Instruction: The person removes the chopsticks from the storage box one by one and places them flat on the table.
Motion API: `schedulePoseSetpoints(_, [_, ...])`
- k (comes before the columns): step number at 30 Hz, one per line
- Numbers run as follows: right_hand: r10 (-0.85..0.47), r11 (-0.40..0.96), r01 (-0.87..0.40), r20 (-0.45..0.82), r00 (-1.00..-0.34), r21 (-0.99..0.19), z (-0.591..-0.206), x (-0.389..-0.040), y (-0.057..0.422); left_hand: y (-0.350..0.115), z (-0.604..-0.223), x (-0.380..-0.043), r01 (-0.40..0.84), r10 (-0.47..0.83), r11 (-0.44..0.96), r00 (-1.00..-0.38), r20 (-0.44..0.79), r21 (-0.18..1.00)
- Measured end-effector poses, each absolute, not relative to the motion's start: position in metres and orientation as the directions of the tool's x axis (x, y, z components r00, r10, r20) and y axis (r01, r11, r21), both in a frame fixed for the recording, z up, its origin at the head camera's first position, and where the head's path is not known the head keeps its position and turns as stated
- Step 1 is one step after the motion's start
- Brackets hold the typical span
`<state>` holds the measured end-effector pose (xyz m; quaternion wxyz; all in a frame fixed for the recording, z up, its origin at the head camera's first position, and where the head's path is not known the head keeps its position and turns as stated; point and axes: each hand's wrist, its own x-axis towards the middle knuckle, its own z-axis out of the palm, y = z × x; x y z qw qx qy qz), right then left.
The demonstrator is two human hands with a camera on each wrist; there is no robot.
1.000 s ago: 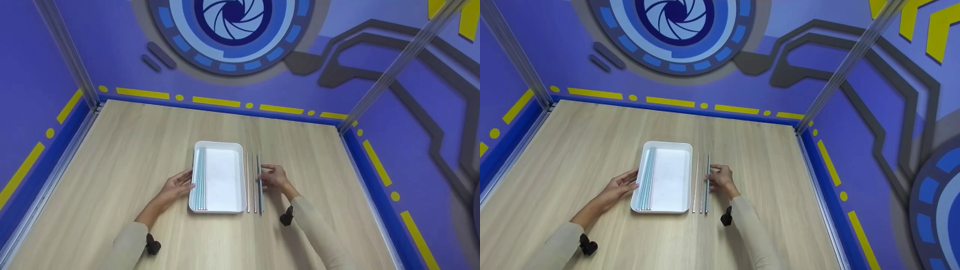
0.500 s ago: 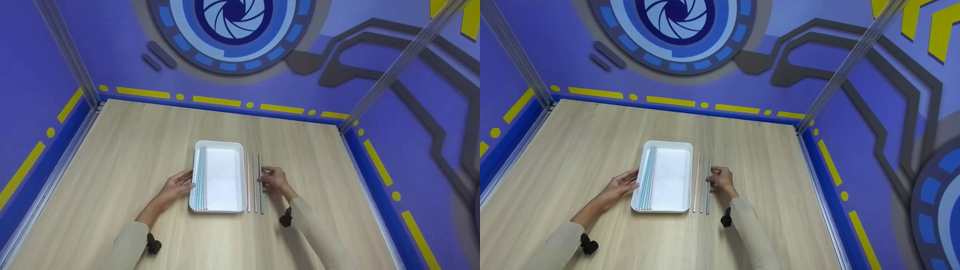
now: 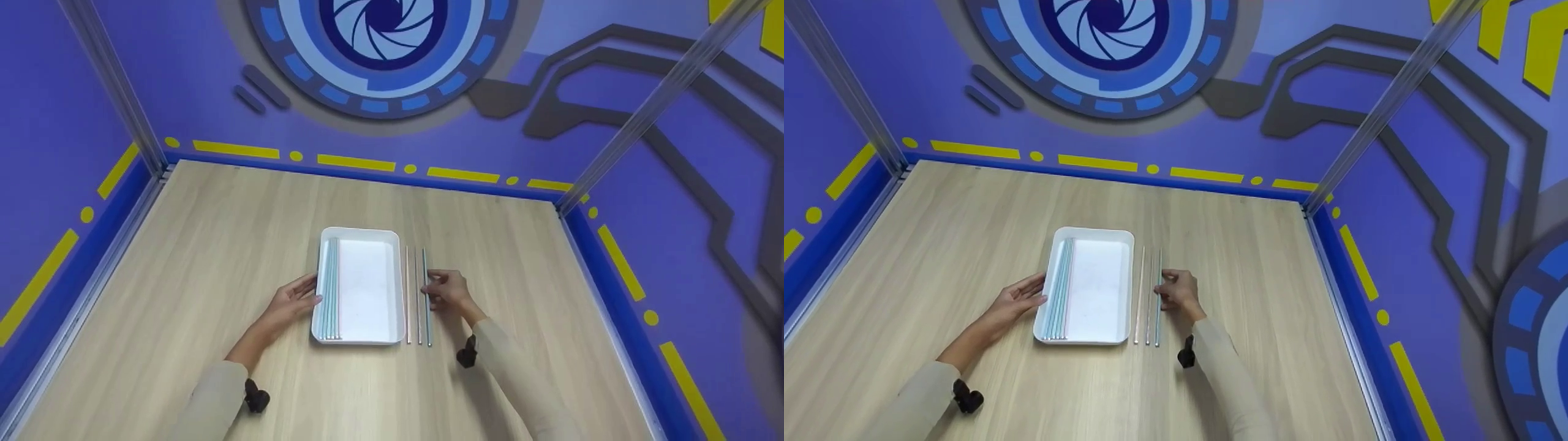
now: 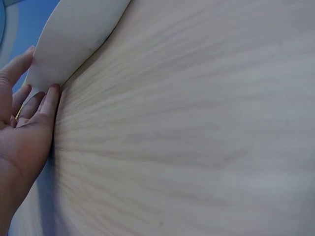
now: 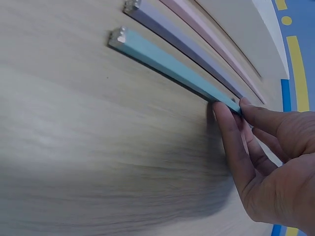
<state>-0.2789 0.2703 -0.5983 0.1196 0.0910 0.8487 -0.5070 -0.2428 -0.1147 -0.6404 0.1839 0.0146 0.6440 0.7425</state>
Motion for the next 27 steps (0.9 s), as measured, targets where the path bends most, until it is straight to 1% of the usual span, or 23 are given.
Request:
schedulePoseSetpoints(5, [0.035,0.475,0.28,-0.299,-0.953,-0.834,-0.6,-0.28,0.269,-0.108,-0.636,-0.241,-0.282,0.205,-0.147,-0.946,-0.25,0.948])
schedulePoseSetpoints(10, [0.041,0.469,0.276,-0.292,-0.956,-0.839,-0.604,-0.279,0.268,-0.103,-0.636,-0.234,-0.313,0.171,-0.204,-0.944,-0.281,0.928])
schedulePoseSetpoints(16, [0.041,0.452,0.287,-0.302,-0.953,-0.845,-0.605,-0.28,0.27,-0.103,-0.643,-0.228,-0.299,0.191,-0.245,-0.948,-0.256,0.922])
schedulePoseSetpoints(20, [0.044,0.445,0.279,-0.291,-0.956,-0.851,-0.6,-0.281,0.272,-0.106,-0.647,-0.228,-0.29,0.213,-0.246,-0.947,-0.24,0.925])
schedulePoseSetpoints(27, [0.004,0.487,0.184,-0.208,-0.978,-0.854,-0.573,-0.287,0.269,-0.109,-0.648,-0.228,-0.271,0.23,-0.26,-0.95,-0.213,0.927])
